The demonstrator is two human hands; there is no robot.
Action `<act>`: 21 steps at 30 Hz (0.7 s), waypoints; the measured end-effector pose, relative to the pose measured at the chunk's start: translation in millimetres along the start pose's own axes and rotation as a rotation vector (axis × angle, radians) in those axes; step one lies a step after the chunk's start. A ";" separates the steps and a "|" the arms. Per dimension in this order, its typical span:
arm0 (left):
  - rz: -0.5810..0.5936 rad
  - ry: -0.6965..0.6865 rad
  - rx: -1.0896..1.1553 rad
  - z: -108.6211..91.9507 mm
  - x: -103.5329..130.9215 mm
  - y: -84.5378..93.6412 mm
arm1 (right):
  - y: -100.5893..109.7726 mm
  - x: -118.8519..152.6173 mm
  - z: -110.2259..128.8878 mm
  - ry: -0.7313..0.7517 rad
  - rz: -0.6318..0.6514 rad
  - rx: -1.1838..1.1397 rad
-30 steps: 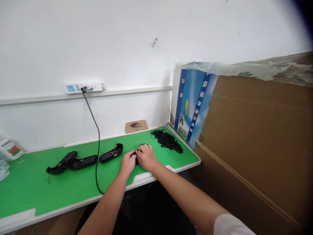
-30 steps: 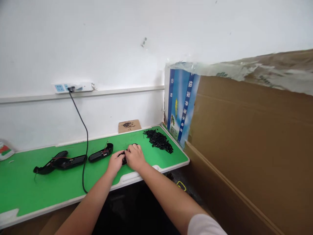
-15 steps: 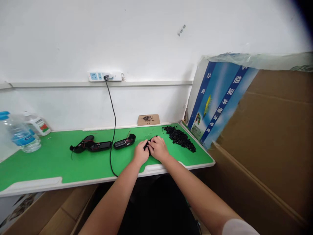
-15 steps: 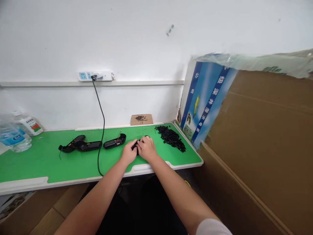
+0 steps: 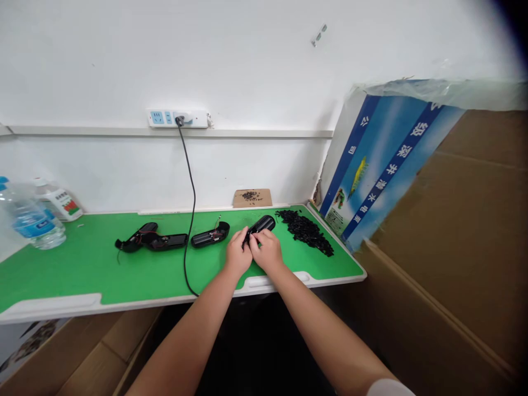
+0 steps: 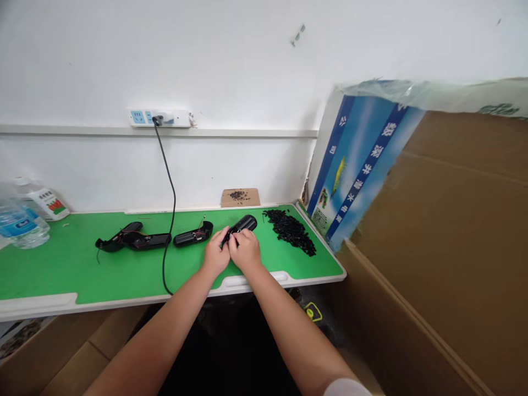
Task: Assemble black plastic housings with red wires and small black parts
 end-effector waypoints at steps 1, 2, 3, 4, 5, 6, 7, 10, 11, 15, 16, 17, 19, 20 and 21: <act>0.005 -0.004 0.002 -0.2 -0.1 -0.2 | 0.3 0.1 0.2 -0.008 -0.004 -0.008; 0.010 -0.006 0.005 -0.3 -0.2 -0.5 | 0.7 0.0 0.5 -0.016 -0.008 -0.014; 0.015 -0.009 0.009 -0.4 -0.3 -0.8 | 1.2 -0.1 0.9 -0.022 -0.013 -0.018; 0.020 -0.011 0.014 -0.5 -0.4 -1.0 | 1.6 -0.3 1.3 -0.028 -0.019 -0.021; 0.025 -0.012 0.021 -0.6 -0.5 -1.2 | 2.0 -0.5 1.6 -0.034 -0.026 -0.021; 0.028 -0.012 0.032 -0.6 -0.6 -1.4 | 2.2 -0.7 1.7 -0.040 -0.034 -0.019; 0.031 -0.009 0.048 -0.7 -0.7 -1.5 | 2.4 -0.8 1.8 -0.043 -0.041 -0.017; 0.031 0.011 0.123 -0.8 -1.1 -1.4 | 2.3 0.1 1.2 -0.025 -0.053 -0.030; 0.033 0.017 0.154 -0.9 -1.3 -1.4 | 2.3 0.7 0.7 -0.014 -0.057 -0.043; 0.059 0.024 0.250 -2.8 -1.9 -1.6 | 3.7 4.2 -1.8 -0.007 -0.088 -0.101; 0.064 0.028 0.260 -3.3 -2.0 -1.6 | 4.5 5.0 -2.4 -0.014 -0.098 -0.105; 0.069 0.034 0.266 -3.7 -2.0 -1.6 | 5.4 5.7 -2.7 -0.021 -0.107 -0.104; 0.078 0.047 0.270 -4.2 -2.0 -1.8 | 7.3 6.4 -2.8 -0.026 -0.119 -0.094; 0.084 0.050 0.270 -4.2 -1.9 -2.1 | 8.3 6.4 -2.4 -0.024 -0.124 -0.086; 0.091 0.051 0.268 -4.2 -1.8 -2.4 | 9.3 6.3 -1.9 -0.022 -0.128 -0.075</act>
Point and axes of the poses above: each hand's wrist, its own x-axis away from the middle knuckle, its own y-axis out of the back of the hand, z = x × y, the point moved 2 cm from there along -x, towards the middle knuckle, and after that the axes turned 2 degrees about -x, right-handed, at the moved point
